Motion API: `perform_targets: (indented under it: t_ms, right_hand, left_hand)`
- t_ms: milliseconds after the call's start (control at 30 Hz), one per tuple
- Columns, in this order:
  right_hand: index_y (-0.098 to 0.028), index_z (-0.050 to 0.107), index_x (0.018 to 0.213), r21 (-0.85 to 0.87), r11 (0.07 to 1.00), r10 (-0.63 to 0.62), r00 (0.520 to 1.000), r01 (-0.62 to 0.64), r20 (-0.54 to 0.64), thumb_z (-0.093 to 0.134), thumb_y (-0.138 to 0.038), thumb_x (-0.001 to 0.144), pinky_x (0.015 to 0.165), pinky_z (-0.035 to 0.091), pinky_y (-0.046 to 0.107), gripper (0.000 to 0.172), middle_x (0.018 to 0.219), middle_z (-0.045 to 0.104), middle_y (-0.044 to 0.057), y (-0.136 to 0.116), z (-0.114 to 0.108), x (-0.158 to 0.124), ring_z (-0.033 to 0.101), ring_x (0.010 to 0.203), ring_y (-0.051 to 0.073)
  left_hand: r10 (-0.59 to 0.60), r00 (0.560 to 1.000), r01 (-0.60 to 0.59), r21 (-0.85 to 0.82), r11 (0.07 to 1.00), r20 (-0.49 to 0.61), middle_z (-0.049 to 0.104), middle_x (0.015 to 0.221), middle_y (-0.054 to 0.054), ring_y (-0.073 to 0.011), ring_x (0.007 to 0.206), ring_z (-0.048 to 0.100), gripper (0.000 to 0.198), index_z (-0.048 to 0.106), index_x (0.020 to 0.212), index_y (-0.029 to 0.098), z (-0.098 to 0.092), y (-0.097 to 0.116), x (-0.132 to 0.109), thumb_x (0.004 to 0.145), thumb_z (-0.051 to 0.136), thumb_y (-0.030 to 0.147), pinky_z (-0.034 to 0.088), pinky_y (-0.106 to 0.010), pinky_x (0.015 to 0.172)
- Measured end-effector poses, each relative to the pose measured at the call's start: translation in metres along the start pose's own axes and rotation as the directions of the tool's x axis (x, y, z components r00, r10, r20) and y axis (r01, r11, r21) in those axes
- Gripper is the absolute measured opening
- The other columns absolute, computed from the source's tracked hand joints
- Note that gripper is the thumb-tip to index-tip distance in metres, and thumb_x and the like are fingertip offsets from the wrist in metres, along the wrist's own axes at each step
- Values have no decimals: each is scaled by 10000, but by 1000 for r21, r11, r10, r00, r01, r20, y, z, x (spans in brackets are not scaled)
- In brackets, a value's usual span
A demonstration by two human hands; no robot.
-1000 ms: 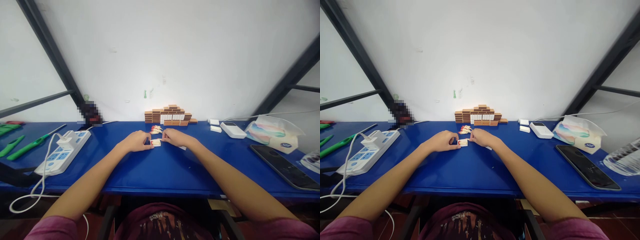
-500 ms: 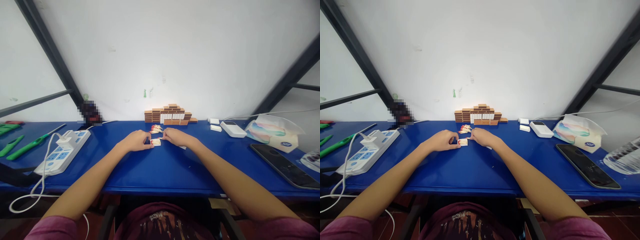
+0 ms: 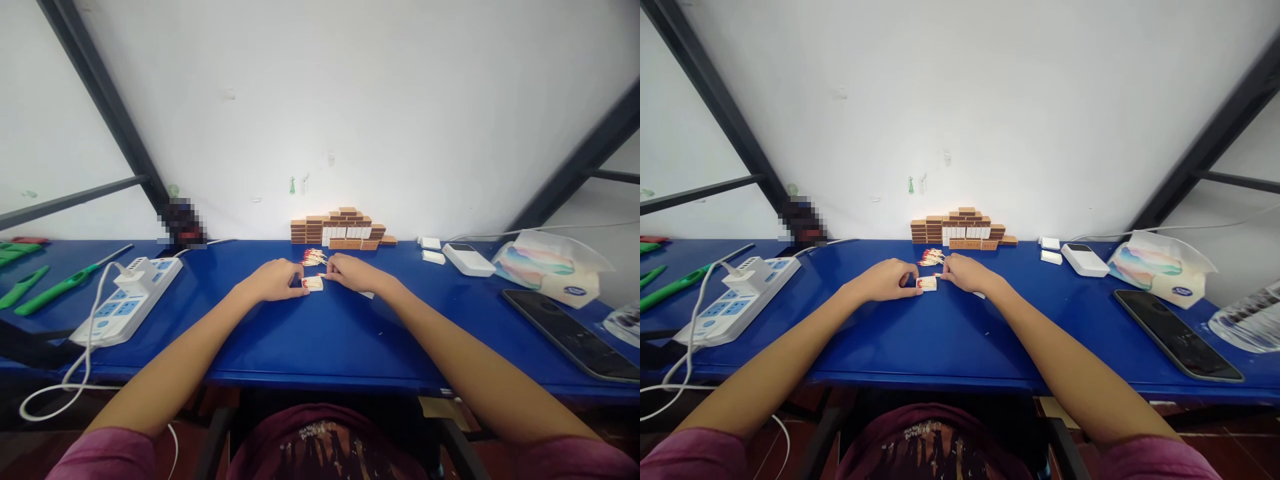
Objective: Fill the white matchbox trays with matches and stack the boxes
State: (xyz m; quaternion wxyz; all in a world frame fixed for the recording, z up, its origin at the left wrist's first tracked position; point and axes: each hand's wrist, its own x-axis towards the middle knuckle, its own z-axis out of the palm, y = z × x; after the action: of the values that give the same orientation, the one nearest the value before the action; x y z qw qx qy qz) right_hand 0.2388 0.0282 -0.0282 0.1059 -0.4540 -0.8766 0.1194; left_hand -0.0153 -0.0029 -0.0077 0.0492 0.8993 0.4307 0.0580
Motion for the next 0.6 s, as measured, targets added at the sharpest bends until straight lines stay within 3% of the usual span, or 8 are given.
perform_targets:
  t_ms: [367,600]
  right_hand:
    - [-183,657,907,-32,999,6,1000,-6,11,594,-276,1038,769,437,294,173,1015,700,97,4,2,2,648,899,217]
    - [-174,631,979,29,999,-14,998,16,-53,559,-269,1055,770,432,289,142,1058,674,102,-3,-4,-2,632,900,205]
  left_hand:
    - [2,1000,-2,-19,1000,-11,703,775,-27,-193,671,635,362,709,953,226,0,0,0,898,678,583,347,-306,595]
    - [0,1000,0,-8,1000,-10,714,786,-29,-197,675,633,364,712,971,229,0,0,0,895,686,583,340,-302,604]
